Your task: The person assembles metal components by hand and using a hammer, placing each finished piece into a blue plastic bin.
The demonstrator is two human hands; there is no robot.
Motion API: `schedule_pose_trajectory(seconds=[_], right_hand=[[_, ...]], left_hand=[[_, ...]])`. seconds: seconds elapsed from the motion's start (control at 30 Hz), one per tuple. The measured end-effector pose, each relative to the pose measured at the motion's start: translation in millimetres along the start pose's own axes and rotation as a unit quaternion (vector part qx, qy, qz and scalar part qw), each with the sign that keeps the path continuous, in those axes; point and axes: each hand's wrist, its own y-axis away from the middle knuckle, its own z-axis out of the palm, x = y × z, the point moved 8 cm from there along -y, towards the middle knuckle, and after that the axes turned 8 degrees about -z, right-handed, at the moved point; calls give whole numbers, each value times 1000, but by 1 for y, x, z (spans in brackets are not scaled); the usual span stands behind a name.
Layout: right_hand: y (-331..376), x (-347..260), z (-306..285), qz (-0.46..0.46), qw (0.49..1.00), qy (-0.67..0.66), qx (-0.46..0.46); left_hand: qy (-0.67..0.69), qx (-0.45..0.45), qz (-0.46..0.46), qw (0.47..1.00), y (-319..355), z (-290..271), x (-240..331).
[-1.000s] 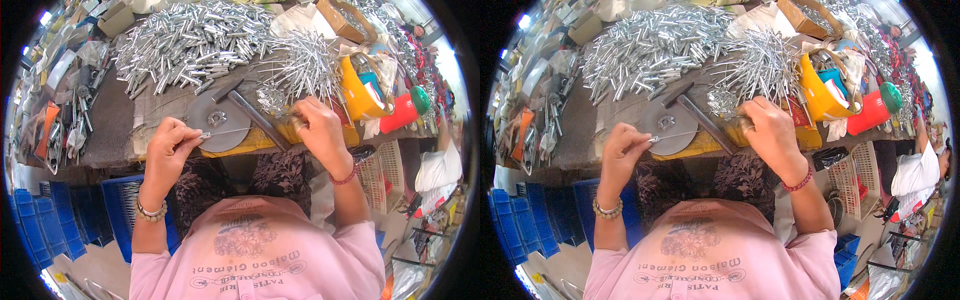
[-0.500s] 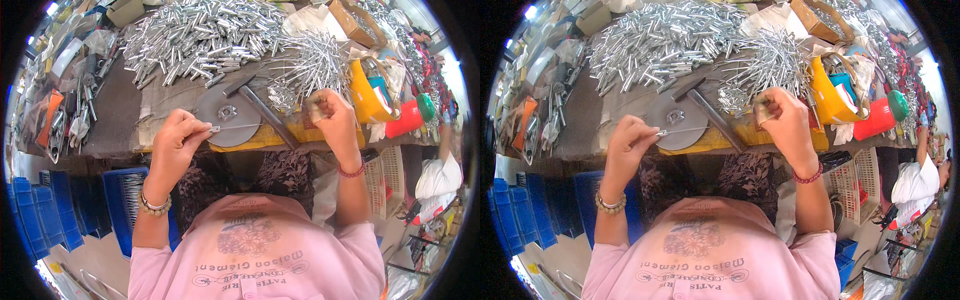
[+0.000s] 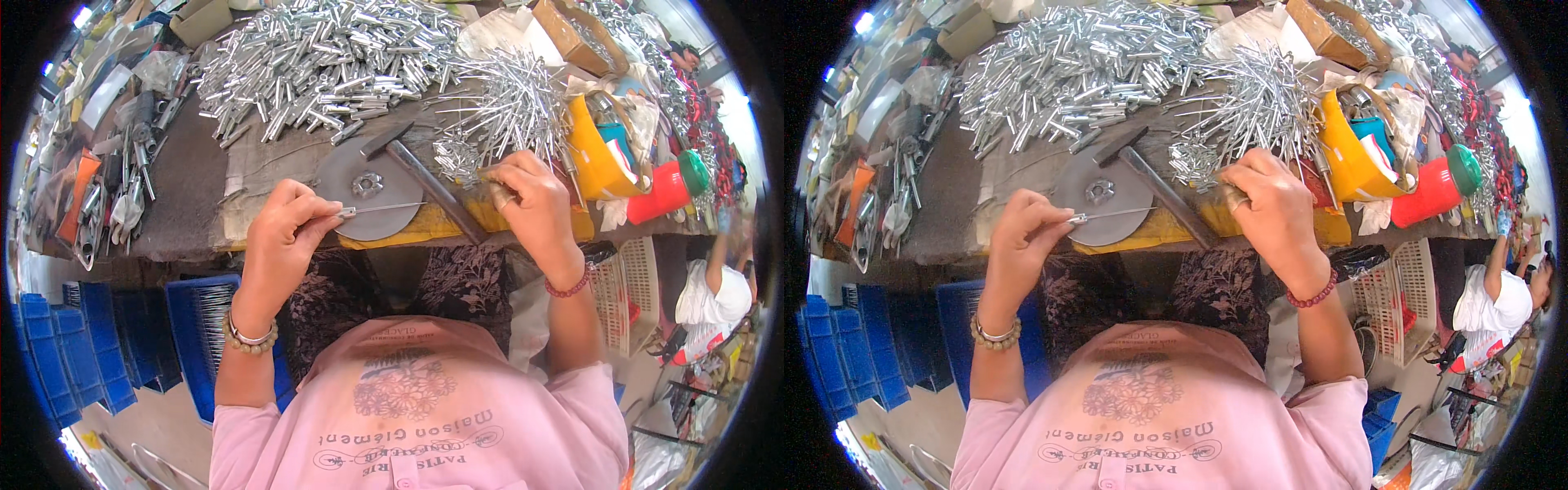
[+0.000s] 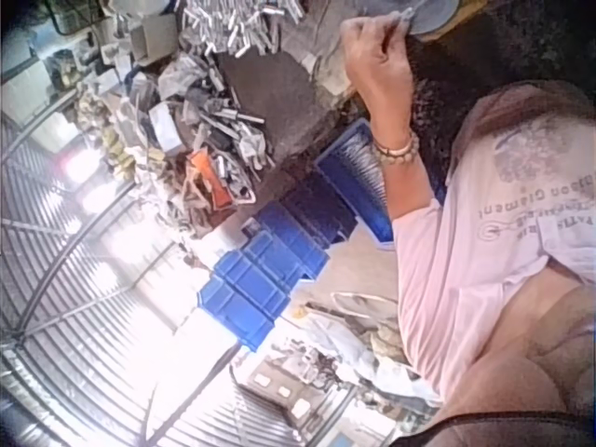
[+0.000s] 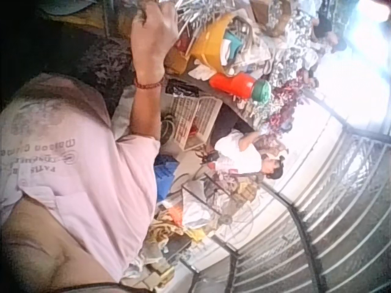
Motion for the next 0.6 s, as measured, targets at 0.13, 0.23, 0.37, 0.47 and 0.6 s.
schedule_pose_trajectory(seconds=[0.13, 0.23, 0.37, 0.47, 0.6], right_hand=[[-2, -1, 13, -7, 1000, 10, -10], [-2, -4, 14, -25, 999, 21, -6], [3, -1, 10, -8, 1000, 3, 11], [3, 8, 0, 73, 989, -112, 56], [-21, -38, 1, 23, 981, -188, 32]], left_hand=[[5, 1, 2, 1000, 0, 0, 1], [-3, 6, 4, 1000, 1, -1, 2], [-9, 12, 16, 1000, 2, -2, 2], [-21, 13, 13, 1000, 1, 0, 3], [-56, 21, 33, 998, 4, -3, 6]])
